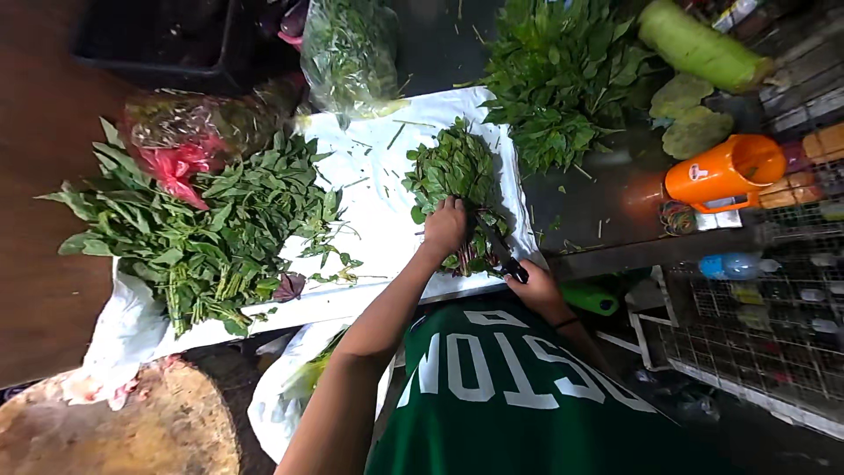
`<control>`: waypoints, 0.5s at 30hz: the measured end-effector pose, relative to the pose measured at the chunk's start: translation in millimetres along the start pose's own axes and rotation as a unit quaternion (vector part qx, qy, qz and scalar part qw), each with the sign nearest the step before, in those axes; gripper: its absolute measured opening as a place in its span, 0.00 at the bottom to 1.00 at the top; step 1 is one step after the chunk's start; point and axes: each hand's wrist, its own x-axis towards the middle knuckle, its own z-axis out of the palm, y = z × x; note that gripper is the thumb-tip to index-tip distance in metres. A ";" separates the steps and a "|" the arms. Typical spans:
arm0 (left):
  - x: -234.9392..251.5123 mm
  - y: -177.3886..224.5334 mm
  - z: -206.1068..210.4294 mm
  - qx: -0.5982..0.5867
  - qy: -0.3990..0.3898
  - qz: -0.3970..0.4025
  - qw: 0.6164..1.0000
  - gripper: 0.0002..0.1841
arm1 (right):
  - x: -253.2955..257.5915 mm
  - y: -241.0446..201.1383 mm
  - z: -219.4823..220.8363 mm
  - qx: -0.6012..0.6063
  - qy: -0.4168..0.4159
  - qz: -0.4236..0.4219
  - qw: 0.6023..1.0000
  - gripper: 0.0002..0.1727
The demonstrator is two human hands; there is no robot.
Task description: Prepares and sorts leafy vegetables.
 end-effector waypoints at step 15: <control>13.0 -33.6 -26.8 -0.282 -0.123 0.089 0.947 0.13 | -10.2 -19.1 -8.3 -0.014 0.022 0.010 1.000 0.22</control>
